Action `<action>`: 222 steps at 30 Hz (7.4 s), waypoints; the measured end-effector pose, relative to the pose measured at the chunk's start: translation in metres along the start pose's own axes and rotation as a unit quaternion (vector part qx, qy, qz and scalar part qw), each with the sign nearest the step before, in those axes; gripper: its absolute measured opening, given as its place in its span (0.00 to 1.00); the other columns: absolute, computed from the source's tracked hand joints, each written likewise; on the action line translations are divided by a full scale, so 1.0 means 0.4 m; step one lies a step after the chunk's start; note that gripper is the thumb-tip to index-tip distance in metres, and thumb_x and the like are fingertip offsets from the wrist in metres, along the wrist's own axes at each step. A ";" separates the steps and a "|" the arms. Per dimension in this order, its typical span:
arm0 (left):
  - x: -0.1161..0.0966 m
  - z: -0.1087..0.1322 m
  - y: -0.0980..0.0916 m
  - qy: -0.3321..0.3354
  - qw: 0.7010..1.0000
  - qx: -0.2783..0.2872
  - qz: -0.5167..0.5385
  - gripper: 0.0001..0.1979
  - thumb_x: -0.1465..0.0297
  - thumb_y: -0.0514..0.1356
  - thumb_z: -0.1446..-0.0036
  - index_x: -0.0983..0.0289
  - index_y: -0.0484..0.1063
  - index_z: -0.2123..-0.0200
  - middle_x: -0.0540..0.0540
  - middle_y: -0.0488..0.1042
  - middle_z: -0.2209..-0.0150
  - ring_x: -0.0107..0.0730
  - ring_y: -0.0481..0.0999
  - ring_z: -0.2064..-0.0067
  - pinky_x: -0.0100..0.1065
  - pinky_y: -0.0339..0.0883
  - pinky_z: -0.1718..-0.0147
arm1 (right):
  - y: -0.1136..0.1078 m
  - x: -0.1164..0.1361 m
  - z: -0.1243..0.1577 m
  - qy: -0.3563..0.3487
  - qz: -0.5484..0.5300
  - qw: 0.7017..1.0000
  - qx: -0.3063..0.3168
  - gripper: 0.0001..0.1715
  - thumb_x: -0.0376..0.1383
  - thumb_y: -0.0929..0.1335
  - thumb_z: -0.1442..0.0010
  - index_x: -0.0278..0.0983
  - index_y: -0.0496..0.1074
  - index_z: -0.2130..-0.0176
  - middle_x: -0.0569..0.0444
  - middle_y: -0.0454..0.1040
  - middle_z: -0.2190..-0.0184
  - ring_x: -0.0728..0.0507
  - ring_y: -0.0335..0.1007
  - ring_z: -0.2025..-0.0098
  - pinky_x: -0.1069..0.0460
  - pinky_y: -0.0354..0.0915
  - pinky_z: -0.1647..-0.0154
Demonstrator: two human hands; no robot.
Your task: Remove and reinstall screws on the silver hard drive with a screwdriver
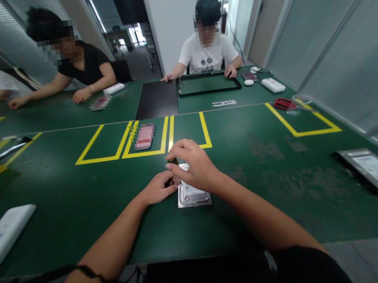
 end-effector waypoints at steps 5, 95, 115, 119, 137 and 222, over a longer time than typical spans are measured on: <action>-0.004 0.000 -0.001 -0.004 1.000 0.002 0.000 0.03 0.73 0.58 0.46 0.64 0.69 0.66 0.49 0.70 0.69 0.29 0.68 0.68 0.30 0.62 0.66 | 0.007 -0.009 0.001 0.015 0.007 1.000 -0.001 0.05 0.36 0.69 0.37 0.37 0.73 0.61 0.51 0.73 0.63 0.44 0.69 0.58 0.48 0.65 0.58; 0.002 0.001 0.004 0.000 0.999 -0.008 -0.033 0.03 0.74 0.58 0.44 0.64 0.69 0.65 0.48 0.70 0.69 0.29 0.69 0.67 0.30 0.61 0.66 | 0.005 -0.004 0.004 -0.003 0.015 1.000 -0.017 0.06 0.37 0.69 0.37 0.37 0.74 0.61 0.51 0.73 0.64 0.44 0.69 0.59 0.47 0.66 0.58; 0.004 0.000 0.003 -0.001 1.000 -0.007 -0.022 0.03 0.75 0.58 0.46 0.63 0.69 0.66 0.48 0.70 0.69 0.28 0.68 0.67 0.30 0.61 0.65 | 0.002 0.006 0.002 -0.013 0.004 1.000 -0.009 0.09 0.31 0.65 0.37 0.38 0.72 0.57 0.52 0.77 0.60 0.45 0.72 0.57 0.46 0.66 0.54; 0.004 0.000 0.004 -0.003 1.000 -0.005 -0.023 0.02 0.74 0.58 0.46 0.63 0.68 0.67 0.48 0.70 0.69 0.29 0.68 0.67 0.30 0.61 0.66 | 0.004 0.004 0.003 -0.010 -0.010 1.000 -0.008 0.06 0.34 0.67 0.37 0.38 0.73 0.59 0.50 0.76 0.58 0.44 0.72 0.54 0.46 0.66 0.52; 0.004 0.000 0.004 -0.002 1.000 -0.008 -0.028 0.02 0.73 0.57 0.44 0.64 0.68 0.66 0.49 0.70 0.69 0.30 0.69 0.67 0.30 0.60 0.66 | 0.009 -0.012 0.005 0.015 0.008 1.000 -0.008 0.09 0.41 0.71 0.38 0.38 0.73 0.60 0.51 0.72 0.62 0.44 0.69 0.58 0.47 0.66 0.57; 0.000 0.000 0.001 -0.001 1.000 -0.008 -0.026 0.02 0.73 0.58 0.45 0.64 0.68 0.67 0.48 0.70 0.69 0.29 0.68 0.67 0.30 0.60 0.66 | 0.007 0.009 0.003 -0.016 -0.015 1.000 -0.005 0.09 0.32 0.64 0.37 0.36 0.73 0.57 0.48 0.77 0.57 0.43 0.72 0.53 0.45 0.67 0.51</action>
Point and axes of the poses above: each hand's wrist, its own z-axis away from the middle knuckle, its own y-axis out of the palm, x = y × z, the point moved 8 cm from there along -z, towards the middle knuckle
